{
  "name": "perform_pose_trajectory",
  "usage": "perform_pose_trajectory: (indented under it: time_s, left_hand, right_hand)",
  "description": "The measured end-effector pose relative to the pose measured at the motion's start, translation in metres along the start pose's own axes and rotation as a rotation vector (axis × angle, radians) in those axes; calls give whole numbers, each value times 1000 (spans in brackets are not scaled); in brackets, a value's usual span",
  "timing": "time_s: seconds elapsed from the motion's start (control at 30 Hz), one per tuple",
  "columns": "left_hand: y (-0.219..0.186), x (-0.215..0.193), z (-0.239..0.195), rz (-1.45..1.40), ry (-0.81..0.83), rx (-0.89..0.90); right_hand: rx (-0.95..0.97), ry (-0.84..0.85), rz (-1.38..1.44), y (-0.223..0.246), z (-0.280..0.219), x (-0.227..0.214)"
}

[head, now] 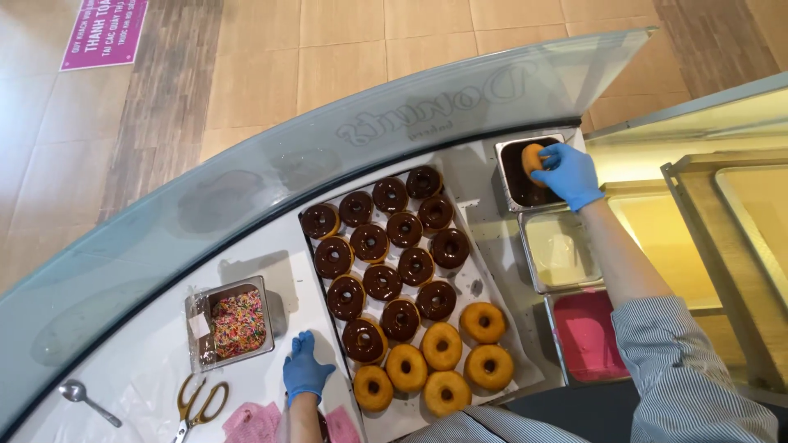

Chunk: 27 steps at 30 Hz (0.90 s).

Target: The recorder is glazing donuts by dipping them into a container of chocolate glaze and arranging them on a tray.

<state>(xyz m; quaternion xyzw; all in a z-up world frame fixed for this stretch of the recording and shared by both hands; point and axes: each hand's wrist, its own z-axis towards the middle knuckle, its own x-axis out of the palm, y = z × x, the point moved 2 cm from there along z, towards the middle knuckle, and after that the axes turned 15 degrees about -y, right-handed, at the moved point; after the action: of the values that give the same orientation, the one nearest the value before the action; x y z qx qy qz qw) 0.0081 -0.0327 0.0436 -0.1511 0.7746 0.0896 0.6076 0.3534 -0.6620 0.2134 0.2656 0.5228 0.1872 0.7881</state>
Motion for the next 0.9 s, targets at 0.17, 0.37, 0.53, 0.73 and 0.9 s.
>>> perform_pose_trajectory:
  time_s: [0.17,0.37,0.53,0.73,0.9]
  left_hand:
    - [-1,-2,1,2,-18,16]
    - [-2,-7,-3,19,-37,36]
    - [-7,-14,-6,41,-32,45]
    - [-5,-14,-7,26,-50,55]
    - [0,-11,-9,-43,-78,66]
  right_hand:
    - [168,-47,252,-71,3,-9]
    - [684,105,1035,-96,-12,-44]
    - [762,271,1251,-39,-65,-72]
    - [444,161,572,33,-216,7]
    - [639,-40,514,-9,-292,105]
